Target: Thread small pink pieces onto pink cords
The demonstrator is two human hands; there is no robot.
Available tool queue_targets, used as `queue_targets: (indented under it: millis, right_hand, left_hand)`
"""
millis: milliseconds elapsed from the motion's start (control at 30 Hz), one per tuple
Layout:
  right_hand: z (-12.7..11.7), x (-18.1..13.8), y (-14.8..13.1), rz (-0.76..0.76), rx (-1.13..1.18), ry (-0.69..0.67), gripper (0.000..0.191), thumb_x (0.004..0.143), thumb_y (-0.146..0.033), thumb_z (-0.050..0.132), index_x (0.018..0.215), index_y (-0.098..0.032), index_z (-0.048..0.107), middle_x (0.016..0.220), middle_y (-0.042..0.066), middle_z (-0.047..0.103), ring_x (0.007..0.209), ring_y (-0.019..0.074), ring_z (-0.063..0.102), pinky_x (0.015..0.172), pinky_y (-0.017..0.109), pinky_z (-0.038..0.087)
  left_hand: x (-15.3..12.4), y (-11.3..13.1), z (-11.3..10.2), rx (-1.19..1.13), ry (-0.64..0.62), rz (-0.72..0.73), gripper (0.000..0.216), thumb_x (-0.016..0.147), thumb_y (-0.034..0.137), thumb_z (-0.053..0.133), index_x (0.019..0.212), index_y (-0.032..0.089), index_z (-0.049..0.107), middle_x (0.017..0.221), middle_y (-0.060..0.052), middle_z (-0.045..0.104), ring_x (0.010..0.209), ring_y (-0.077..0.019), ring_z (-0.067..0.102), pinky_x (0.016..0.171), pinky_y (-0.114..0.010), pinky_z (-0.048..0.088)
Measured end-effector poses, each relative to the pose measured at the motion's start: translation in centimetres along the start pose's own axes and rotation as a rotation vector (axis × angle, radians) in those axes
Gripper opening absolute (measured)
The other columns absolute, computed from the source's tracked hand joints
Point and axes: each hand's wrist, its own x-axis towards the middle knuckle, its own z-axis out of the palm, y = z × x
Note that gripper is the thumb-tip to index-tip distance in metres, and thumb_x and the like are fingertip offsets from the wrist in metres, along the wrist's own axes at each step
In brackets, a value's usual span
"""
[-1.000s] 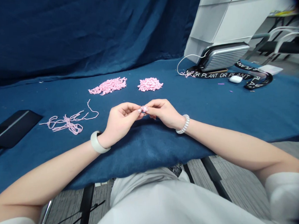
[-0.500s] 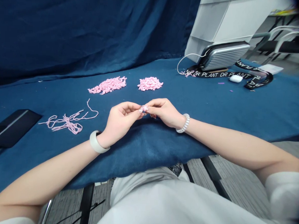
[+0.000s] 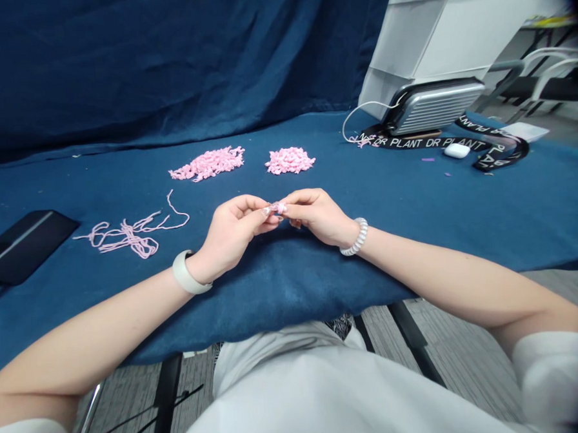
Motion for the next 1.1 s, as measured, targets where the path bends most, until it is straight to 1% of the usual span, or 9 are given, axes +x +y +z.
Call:
queue_targets:
  millis: [200, 433, 633, 700, 833, 933, 1000, 1100]
  right_hand:
    - [-0.07, -0.08, -0.37, 0.0, -0.037, 0.01, 0.019, 0.061, -0.03, 0.076, 0.071, -0.014, 0.072, 0.059, 0.001, 0.062, 0.05, 0.0069, 0.044, 0.047, 0.021, 0.033]
    - [-0.58, 0.06, -0.68, -0.066, -0.119, -0.026, 0.02, 0.063, -0.033, 0.075, 0.068, -0.014, 0.07, 0.058, 0.0, 0.061, 0.05, 0.0071, 0.045, 0.047, 0.022, 0.034]
    - [-0.83, 0.18, -0.65, -0.052, -0.11, -0.019, 0.02, 0.063, -0.032, 0.075, 0.068, -0.014, 0.07, 0.058, 0.001, 0.062, 0.051, 0.0073, 0.046, 0.047, 0.022, 0.034]
    - [-0.86, 0.19, -0.58, -0.041, -0.11, -0.013, 0.021, 0.062, -0.033, 0.075, 0.068, -0.014, 0.069, 0.058, 0.001, 0.062, 0.05, 0.0072, 0.046, 0.047, 0.022, 0.034]
    - [-0.82, 0.18, -0.54, -0.038, -0.123, -0.01, 0.023, 0.062, -0.035, 0.075, 0.068, -0.013, 0.068, 0.058, 0.0, 0.061, 0.05, 0.0067, 0.046, 0.047, 0.021, 0.034]
    - [-0.75, 0.13, -0.61, -0.036, -0.147, -0.02, 0.024, 0.064, -0.035, 0.074, 0.069, -0.013, 0.068, 0.058, 0.0, 0.06, 0.049, 0.0065, 0.045, 0.045, 0.021, 0.034]
    - [-0.73, 0.08, -0.64, -0.035, -0.176, -0.031, 0.024, 0.065, -0.036, 0.072, 0.069, -0.013, 0.067, 0.057, 0.0, 0.059, 0.048, 0.0063, 0.044, 0.044, 0.02, 0.032]
    - [-0.76, 0.04, -0.64, -0.037, -0.214, -0.038, 0.024, 0.067, -0.036, 0.071, 0.068, -0.013, 0.067, 0.055, -0.001, 0.058, 0.047, 0.006, 0.042, 0.044, 0.021, 0.032]
  left_hand:
    - [0.05, 0.2, 0.04, -0.054, -0.018, -0.038, 0.01, 0.071, 0.018, 0.068, 0.072, 0.011, 0.061, 0.069, -0.003, 0.065, 0.068, -0.0116, 0.063, 0.071, -0.028, 0.053]
    - [0.21, 0.24, -0.2, -0.084, -0.011, -0.075, 0.007, 0.07, 0.017, 0.066, 0.069, 0.013, 0.06, 0.06, 0.001, 0.058, 0.058, -0.0088, 0.056, 0.063, -0.025, 0.051]
    - [0.27, 0.17, -0.41, -0.104, -0.002, -0.096, 0.008, 0.069, 0.018, 0.064, 0.07, 0.014, 0.057, 0.062, 0.001, 0.057, 0.059, -0.0096, 0.057, 0.062, -0.026, 0.052]
    - [0.3, 0.16, -0.55, -0.109, 0.012, -0.099, 0.01, 0.069, 0.021, 0.063, 0.075, 0.015, 0.057, 0.065, 0.001, 0.058, 0.06, -0.0108, 0.058, 0.061, -0.026, 0.053]
    - [0.28, 0.13, -0.68, -0.036, 0.012, -0.084, 0.019, 0.072, 0.03, 0.063, 0.084, 0.016, 0.059, 0.07, 0.0, 0.058, 0.064, -0.0127, 0.059, 0.058, -0.027, 0.054]
    - [0.25, -0.01, -0.58, 0.085, -0.011, -0.063, 0.021, 0.072, 0.034, 0.065, 0.08, 0.015, 0.061, 0.07, -0.001, 0.057, 0.065, -0.0126, 0.058, 0.057, -0.026, 0.054]
    - [0.26, -0.15, -0.49, 0.142, -0.014, -0.053, 0.021, 0.071, 0.034, 0.067, 0.076, 0.014, 0.061, 0.068, -0.001, 0.057, 0.065, -0.0124, 0.057, 0.056, -0.025, 0.054]
    - [0.3, -0.32, -0.4, 0.154, -0.002, -0.053, 0.018, 0.071, 0.031, 0.067, 0.073, 0.015, 0.06, 0.066, -0.001, 0.056, 0.064, -0.0122, 0.056, 0.055, -0.024, 0.053]
